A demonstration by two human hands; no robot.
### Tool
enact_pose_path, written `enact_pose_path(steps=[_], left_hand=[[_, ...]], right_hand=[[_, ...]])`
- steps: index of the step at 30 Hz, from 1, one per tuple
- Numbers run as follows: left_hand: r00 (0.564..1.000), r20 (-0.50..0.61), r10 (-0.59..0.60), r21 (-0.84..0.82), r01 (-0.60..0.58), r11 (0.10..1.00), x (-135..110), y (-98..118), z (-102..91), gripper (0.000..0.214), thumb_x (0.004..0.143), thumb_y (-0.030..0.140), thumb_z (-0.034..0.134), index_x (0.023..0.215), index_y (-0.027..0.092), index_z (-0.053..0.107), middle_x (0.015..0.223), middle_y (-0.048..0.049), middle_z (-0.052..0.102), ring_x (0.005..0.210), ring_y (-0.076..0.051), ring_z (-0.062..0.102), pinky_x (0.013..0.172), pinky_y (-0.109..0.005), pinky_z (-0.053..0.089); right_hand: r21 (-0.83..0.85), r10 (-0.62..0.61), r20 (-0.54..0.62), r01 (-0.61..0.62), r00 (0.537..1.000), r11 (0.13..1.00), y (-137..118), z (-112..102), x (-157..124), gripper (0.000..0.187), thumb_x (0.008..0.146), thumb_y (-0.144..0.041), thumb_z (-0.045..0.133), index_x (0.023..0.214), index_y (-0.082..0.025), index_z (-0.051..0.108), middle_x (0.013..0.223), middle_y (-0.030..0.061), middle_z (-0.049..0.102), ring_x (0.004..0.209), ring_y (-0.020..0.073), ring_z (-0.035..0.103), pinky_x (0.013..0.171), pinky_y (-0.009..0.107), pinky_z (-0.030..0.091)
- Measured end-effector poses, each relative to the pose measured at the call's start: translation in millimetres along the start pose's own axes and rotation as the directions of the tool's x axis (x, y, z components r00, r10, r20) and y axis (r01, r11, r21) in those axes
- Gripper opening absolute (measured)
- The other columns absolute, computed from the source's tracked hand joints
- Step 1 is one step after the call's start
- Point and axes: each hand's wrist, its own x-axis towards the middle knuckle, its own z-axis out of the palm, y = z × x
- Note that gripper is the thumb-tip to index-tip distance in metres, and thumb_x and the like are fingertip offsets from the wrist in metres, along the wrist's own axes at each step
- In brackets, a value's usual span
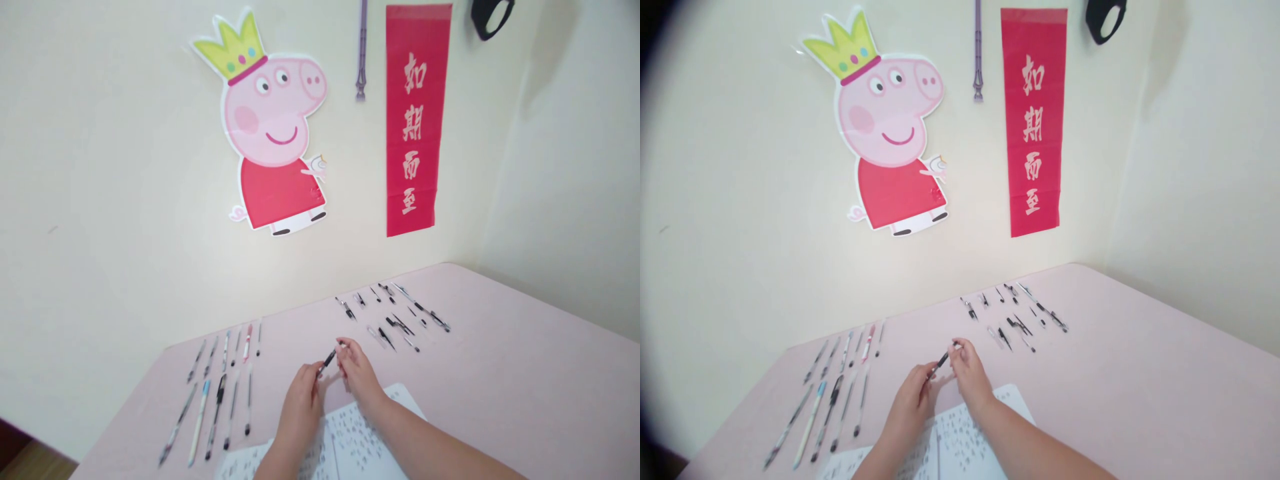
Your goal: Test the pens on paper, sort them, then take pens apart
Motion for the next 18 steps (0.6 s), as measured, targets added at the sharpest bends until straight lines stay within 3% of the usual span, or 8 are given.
enact_pose_path(steps=[3, 9, 14, 18], left_hand=[[0.996, 0.050, 0.073, 0.087, -0.077, 0.993, -3, 4, -3.1, 0.042, 0.078, 0.009, 0.033, 0.115, 0.018, 0.052, 0.104, -0.0093, 0.058, 0.099, -0.018, 0.054, 0.089, -0.035, 0.043], [0.999, 0.026, 0.021, 0.185, -0.026, 0.982, -3, 14, -7.3, 0.033, 0.084, 0.021, 0.035, 0.111, 0.019, 0.054, 0.101, -0.0092, 0.058, 0.093, -0.020, 0.056, 0.084, -0.035, 0.044], [1.000, 0.028, -0.013, 0.188, 0.008, 0.982, -3, 14, -5.7, 0.028, 0.087, 0.027, 0.032, 0.099, 0.018, 0.057, 0.093, -0.0084, 0.058, 0.087, -0.020, 0.057, 0.080, -0.035, 0.045], [1.000, 0.013, -0.001, 0.144, -0.001, 0.990, -2, 9, -3.5, 0.025, 0.087, 0.027, 0.034, 0.096, 0.018, 0.056, 0.091, -0.0082, 0.058, 0.086, -0.020, 0.057, 0.079, -0.035, 0.045]], right_hand=[[0.015, 0.030, -0.030, -0.030, 0.999, 0.999, -2, 0, -1, 0.042, 0.079, -0.057, 0.046, 0.098, -0.019, 0.049, 0.059, -0.0058, 0.043, 0.047, 0.0095, 0.040, 0.042, 0.020, 0.031], [-0.021, 0.021, 0.014, -0.021, 1.000, 1.000, -2, 3, -1, 0.037, 0.075, -0.055, 0.052, 0.076, -0.018, 0.050, 0.056, -0.0046, 0.046, 0.047, 0.0093, 0.042, 0.042, 0.020, 0.031], [-0.040, -0.005, 0.105, 0.010, 0.994, 0.999, -8, 8, -7, 0.037, 0.072, -0.054, 0.056, 0.070, -0.017, 0.050, 0.056, -0.0032, 0.050, 0.047, 0.0092, 0.044, 0.046, 0.022, 0.036], [-0.050, 0.000, 0.112, 0.006, 0.994, 0.999, -11, 8, -10, 0.035, 0.073, -0.053, 0.055, 0.071, -0.018, 0.051, 0.057, -0.0031, 0.050, 0.047, 0.0090, 0.044, 0.044, 0.021, 0.035]])
